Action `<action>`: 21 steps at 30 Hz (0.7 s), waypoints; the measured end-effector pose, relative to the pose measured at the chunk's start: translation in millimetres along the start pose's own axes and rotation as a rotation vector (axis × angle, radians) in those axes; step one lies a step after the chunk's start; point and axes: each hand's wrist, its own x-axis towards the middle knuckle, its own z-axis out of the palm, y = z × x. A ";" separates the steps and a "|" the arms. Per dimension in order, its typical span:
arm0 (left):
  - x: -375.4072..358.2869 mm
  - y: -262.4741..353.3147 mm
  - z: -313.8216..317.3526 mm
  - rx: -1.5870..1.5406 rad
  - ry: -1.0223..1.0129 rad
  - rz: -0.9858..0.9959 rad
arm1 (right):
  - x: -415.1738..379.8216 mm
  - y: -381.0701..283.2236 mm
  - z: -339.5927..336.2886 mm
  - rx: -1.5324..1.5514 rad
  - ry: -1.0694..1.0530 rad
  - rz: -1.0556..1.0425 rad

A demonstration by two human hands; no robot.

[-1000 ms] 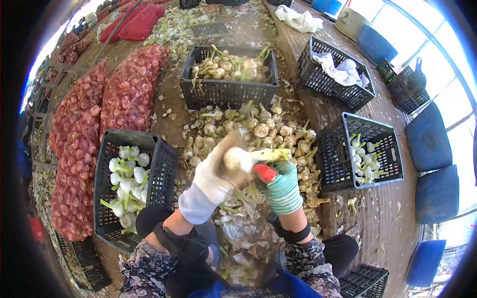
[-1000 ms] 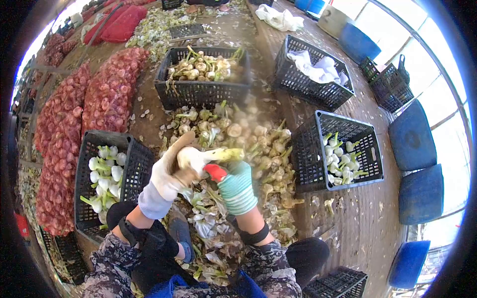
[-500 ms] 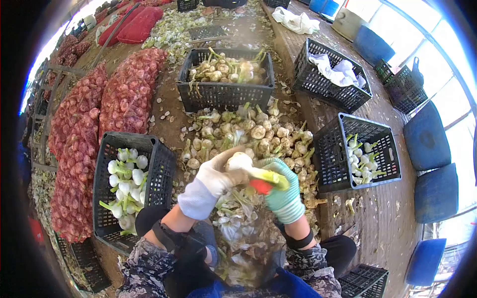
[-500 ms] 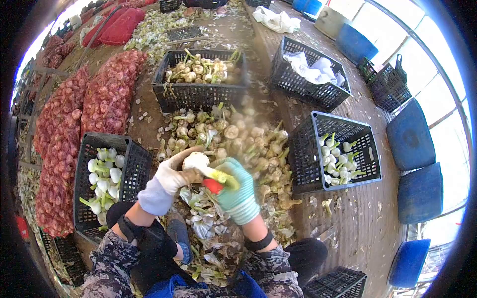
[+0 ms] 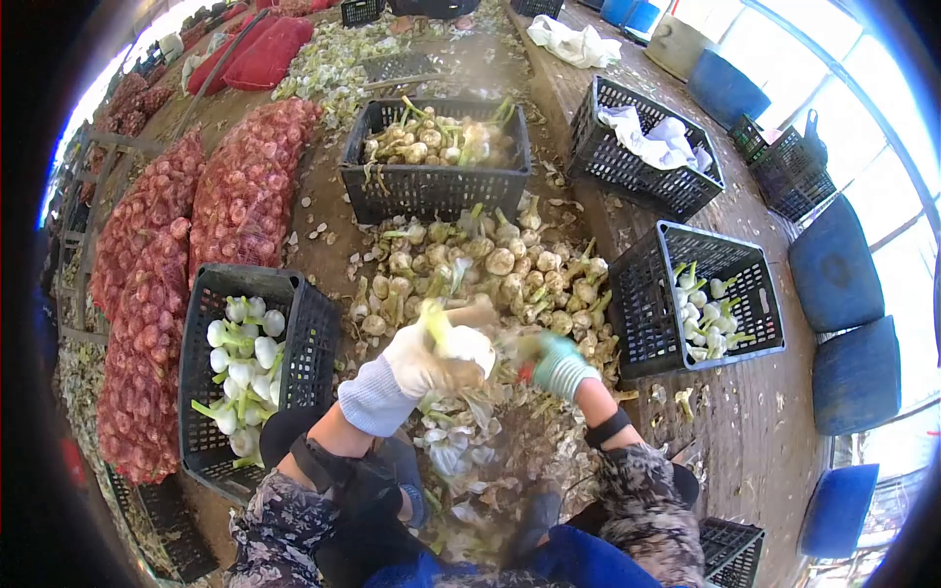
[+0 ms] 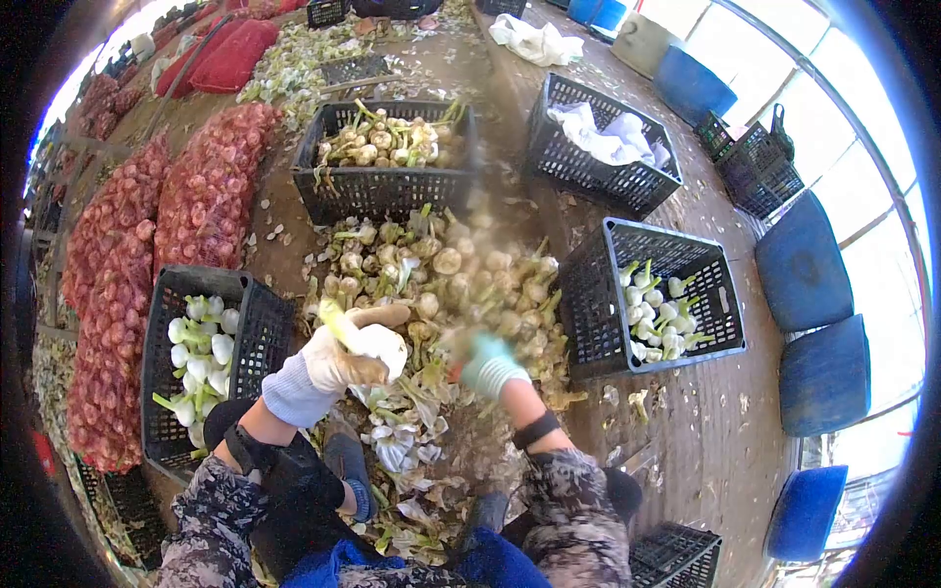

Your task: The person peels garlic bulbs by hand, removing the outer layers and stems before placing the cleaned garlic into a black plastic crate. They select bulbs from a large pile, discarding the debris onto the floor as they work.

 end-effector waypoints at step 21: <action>2.7 8.9 9.7 0.166 0.240 -0.031 | -50.0 -80.4 -27.6 0.867 0.421 -0.231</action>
